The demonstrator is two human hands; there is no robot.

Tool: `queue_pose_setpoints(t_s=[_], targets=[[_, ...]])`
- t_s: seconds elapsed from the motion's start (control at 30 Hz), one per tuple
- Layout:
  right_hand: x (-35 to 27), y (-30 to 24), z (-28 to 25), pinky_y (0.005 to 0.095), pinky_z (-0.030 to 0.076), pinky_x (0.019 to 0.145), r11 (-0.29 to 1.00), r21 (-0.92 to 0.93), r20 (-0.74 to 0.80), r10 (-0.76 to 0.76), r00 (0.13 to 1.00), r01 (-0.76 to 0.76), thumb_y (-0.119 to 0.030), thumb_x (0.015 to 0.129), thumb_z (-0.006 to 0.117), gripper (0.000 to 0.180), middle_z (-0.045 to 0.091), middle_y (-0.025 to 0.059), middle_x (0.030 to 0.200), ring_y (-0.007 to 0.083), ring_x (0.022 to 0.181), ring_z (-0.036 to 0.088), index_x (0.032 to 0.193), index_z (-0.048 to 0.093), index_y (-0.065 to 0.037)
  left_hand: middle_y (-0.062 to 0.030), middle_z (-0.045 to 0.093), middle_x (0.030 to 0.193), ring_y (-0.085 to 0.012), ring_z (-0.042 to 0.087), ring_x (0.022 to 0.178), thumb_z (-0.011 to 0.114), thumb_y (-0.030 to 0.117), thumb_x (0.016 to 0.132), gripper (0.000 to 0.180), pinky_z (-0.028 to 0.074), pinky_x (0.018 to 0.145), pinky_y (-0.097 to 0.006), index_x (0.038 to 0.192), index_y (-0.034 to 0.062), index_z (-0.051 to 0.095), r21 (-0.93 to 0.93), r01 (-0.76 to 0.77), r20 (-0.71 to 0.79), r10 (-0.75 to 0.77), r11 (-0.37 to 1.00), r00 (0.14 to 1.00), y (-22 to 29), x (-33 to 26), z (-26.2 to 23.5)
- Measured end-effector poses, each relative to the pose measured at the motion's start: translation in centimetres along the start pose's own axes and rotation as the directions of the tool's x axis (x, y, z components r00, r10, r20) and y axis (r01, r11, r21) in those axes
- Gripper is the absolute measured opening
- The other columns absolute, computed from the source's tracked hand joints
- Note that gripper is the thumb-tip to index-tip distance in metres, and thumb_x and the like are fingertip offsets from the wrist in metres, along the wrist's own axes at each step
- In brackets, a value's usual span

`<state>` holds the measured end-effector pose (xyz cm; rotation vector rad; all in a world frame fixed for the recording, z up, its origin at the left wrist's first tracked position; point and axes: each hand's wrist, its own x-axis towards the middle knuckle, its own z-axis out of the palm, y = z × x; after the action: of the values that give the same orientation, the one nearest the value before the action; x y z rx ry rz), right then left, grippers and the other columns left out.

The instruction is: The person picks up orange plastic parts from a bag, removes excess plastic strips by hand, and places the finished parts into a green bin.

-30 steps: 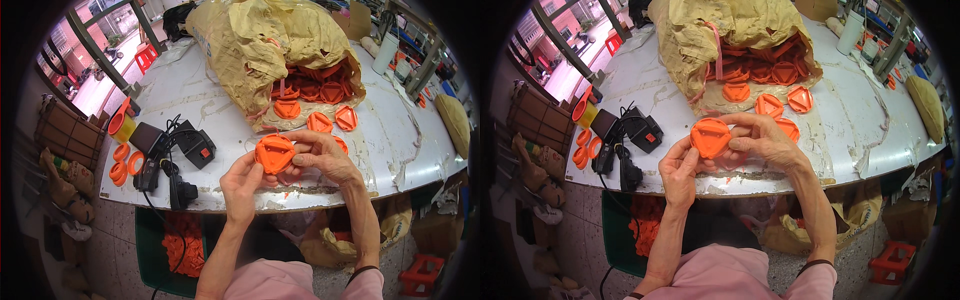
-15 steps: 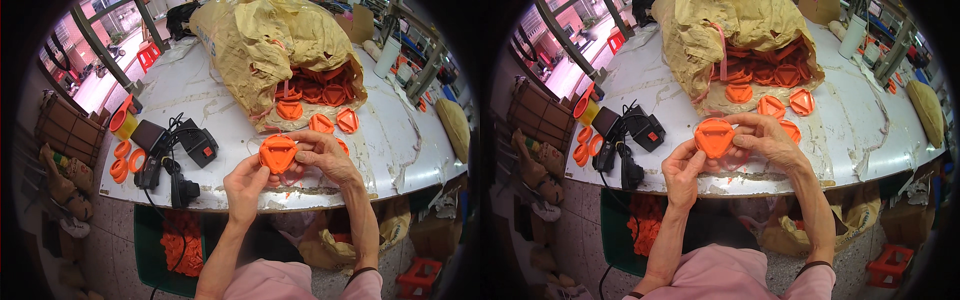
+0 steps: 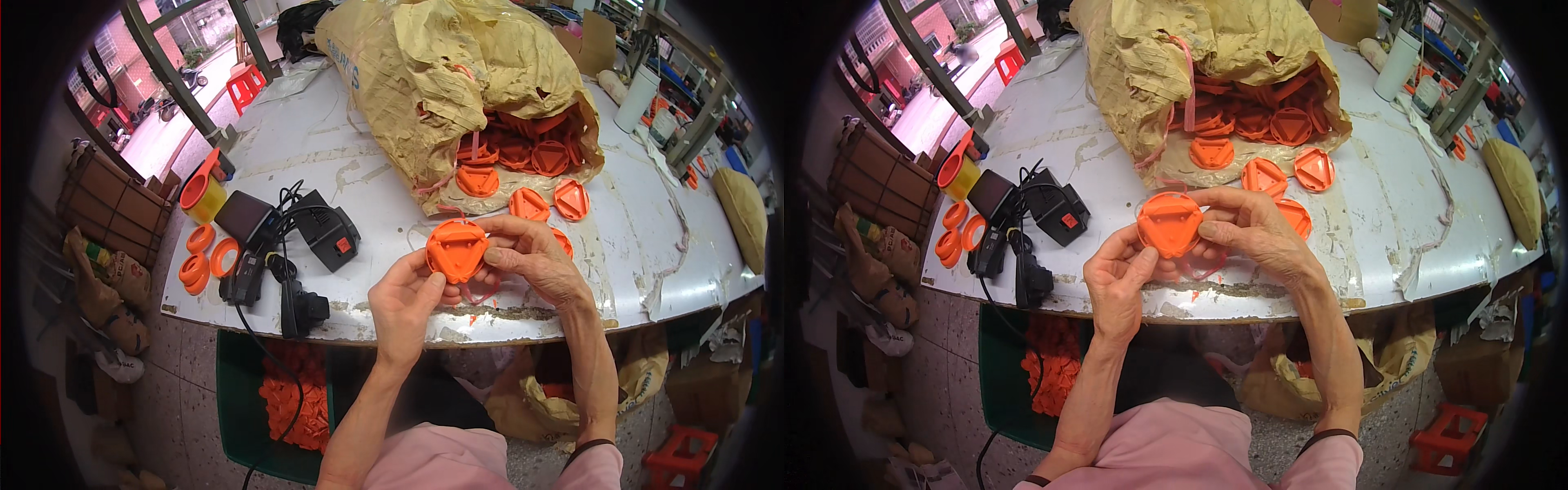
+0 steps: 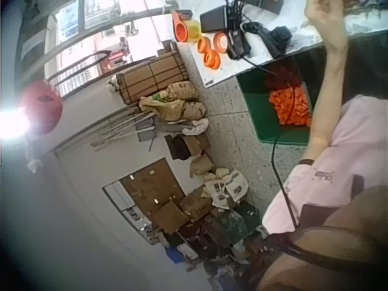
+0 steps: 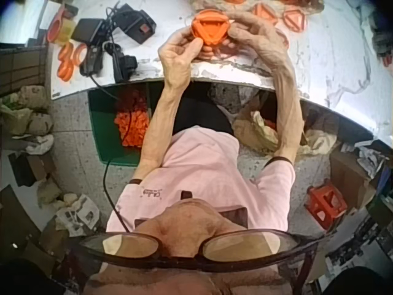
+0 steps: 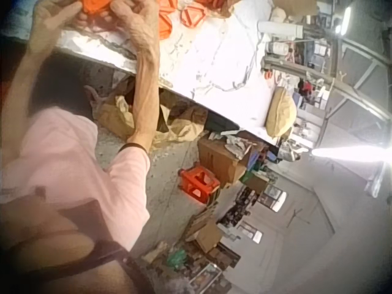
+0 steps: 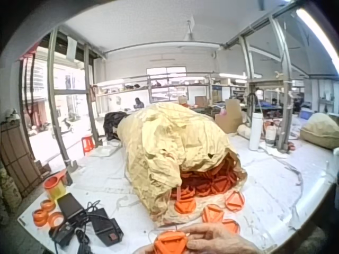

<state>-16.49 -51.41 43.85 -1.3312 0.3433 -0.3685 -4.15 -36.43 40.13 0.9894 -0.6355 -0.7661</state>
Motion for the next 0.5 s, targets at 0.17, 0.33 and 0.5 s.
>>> queue_pose_setpoints(t_s=[0.17, 0.33, 0.5], targets=[[-0.12, -0.47, 0.56, 0.0248, 0.052, 0.071, 1.000, 0.004, 0.036, 0.005, 0.999, -0.005, -0.013, 0.083, 0.068, 0.046, 0.067, 0.0080, 0.091, 0.0116, 0.076, 0.063, 0.122, 0.052, 0.004, -0.0168, 0.062, 0.100, -0.0176, 0.064, 0.076, 0.054, -0.002, 0.089, 0.032, 0.056, 0.069, -0.029, 0.120, -0.0123, 0.048, 0.017, -0.003, -0.007, 0.003, 1.000, 1.000, -0.01, -0.02, -0.08], [-0.14, -0.31, 0.45, 0.0201, 0.048, 0.068, 0.999, -0.035, 0.049, 0.020, 0.999, -0.019, -0.006, 0.086, 0.062, 0.040, 0.067, 0.0036, 0.092, 0.0067, 0.078, 0.061, 0.124, 0.052, 0.003, -0.0170, 0.061, 0.101, -0.0179, 0.064, 0.079, 0.053, -0.004, 0.089, 0.038, 0.057, 0.069, -0.028, 0.125, -0.0109, 0.044, 0.023, -0.010, -0.016, 0.010, 1.000, 1.000, 0.24, -0.01, 0.19], [-0.15, -0.23, 0.42, 0.0203, 0.047, 0.066, 0.999, -0.029, 0.043, 0.019, 0.999, -0.018, -0.005, 0.086, 0.061, 0.040, 0.067, 0.0033, 0.091, 0.0067, 0.076, 0.060, 0.124, 0.052, 0.002, -0.0169, 0.056, 0.111, -0.0181, 0.063, 0.085, 0.053, -0.007, 0.087, 0.045, 0.057, 0.070, -0.028, 0.130, -0.0096, 0.040, 0.056, -0.096, -0.042, 0.099, 0.994, 0.994, 0.17, -0.13, 0.79]])
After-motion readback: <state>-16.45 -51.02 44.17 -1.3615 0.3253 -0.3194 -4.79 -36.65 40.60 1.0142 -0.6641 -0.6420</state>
